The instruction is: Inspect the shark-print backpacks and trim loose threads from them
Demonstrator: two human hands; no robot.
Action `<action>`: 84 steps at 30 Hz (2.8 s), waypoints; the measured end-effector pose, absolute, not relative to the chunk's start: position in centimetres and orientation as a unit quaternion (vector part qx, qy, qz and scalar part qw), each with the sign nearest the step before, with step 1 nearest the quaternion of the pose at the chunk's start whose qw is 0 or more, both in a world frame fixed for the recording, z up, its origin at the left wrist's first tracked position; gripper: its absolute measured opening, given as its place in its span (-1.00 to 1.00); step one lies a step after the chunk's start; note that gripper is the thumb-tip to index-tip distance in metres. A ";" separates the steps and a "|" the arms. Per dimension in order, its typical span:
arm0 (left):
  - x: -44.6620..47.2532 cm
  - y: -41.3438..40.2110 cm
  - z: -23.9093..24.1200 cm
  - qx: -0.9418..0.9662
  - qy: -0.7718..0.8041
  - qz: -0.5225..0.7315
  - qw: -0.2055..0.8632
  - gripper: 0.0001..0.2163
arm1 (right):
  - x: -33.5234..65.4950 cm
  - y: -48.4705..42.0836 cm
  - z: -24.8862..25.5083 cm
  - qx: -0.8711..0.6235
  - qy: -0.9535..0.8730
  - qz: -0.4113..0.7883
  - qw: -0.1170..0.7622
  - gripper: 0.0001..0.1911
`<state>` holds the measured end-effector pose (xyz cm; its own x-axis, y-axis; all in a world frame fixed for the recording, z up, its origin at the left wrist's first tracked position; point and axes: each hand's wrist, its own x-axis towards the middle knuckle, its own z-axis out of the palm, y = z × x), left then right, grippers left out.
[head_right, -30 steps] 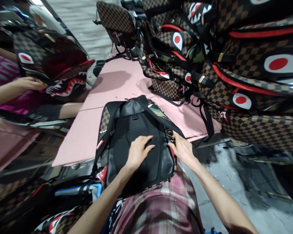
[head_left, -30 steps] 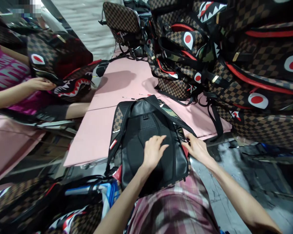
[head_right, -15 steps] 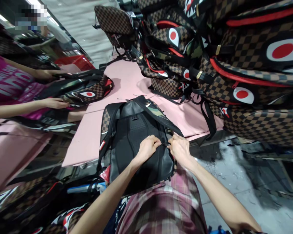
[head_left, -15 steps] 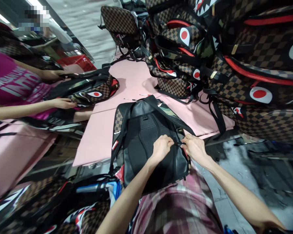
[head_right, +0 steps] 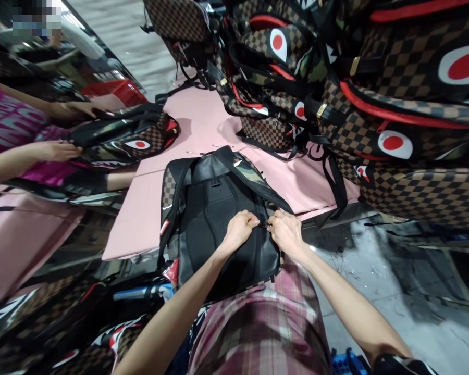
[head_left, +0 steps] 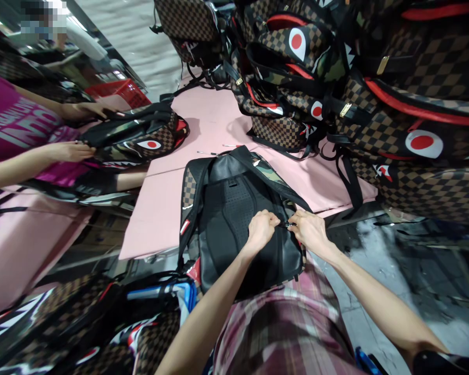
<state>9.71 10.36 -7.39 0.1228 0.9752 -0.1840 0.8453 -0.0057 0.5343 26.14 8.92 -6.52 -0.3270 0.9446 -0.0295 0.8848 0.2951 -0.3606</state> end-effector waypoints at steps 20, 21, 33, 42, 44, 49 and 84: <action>-7.5 -10.4 -11.2 0.790 0.612 0.032 0.003 -0.51 | 30.5 -4.3 -11.2 -0.651 -0.444 0.470 0.398 -0.55; -7.3 -10.1 -11.7 0.788 0.614 0.039 -0.013 -0.54 | 29.5 -4.7 -11.5 -0.647 -0.442 0.483 0.391 -0.61; -6.0 -7.1 -12.2 0.822 0.542 0.166 -0.046 -0.59 | 30.2 -0.5 -9.4 -0.636 -0.472 0.359 0.494 -0.71; -3.0 -6.1 -8.9 0.791 0.541 0.279 -0.051 -0.78 | 29.8 0.1 -10.8 -0.631 -0.535 0.381 0.413 -0.78; 0.3 -4.2 -7.1 0.793 0.526 0.308 -0.002 -0.86 | 30.6 -0.5 -11.2 -0.653 -0.514 0.374 0.412 -0.75; 9.8 2.1 -4.8 0.851 0.454 0.223 0.137 -0.82 | 31.8 -3.0 -11.4 -0.701 -0.561 0.263 0.354 -0.61; 15.3 1.0 -1.9 0.927 0.235 -0.068 0.284 -0.73 | 33.2 -3.6 -14.0 -0.675 -0.553 0.191 0.448 -0.75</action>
<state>15.28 1.05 -1.90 0.8802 0.3972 -0.2599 0.4746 -0.7279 0.4949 33.21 -3.58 -14.03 0.3142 0.9192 0.2374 0.5760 0.0142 -0.8173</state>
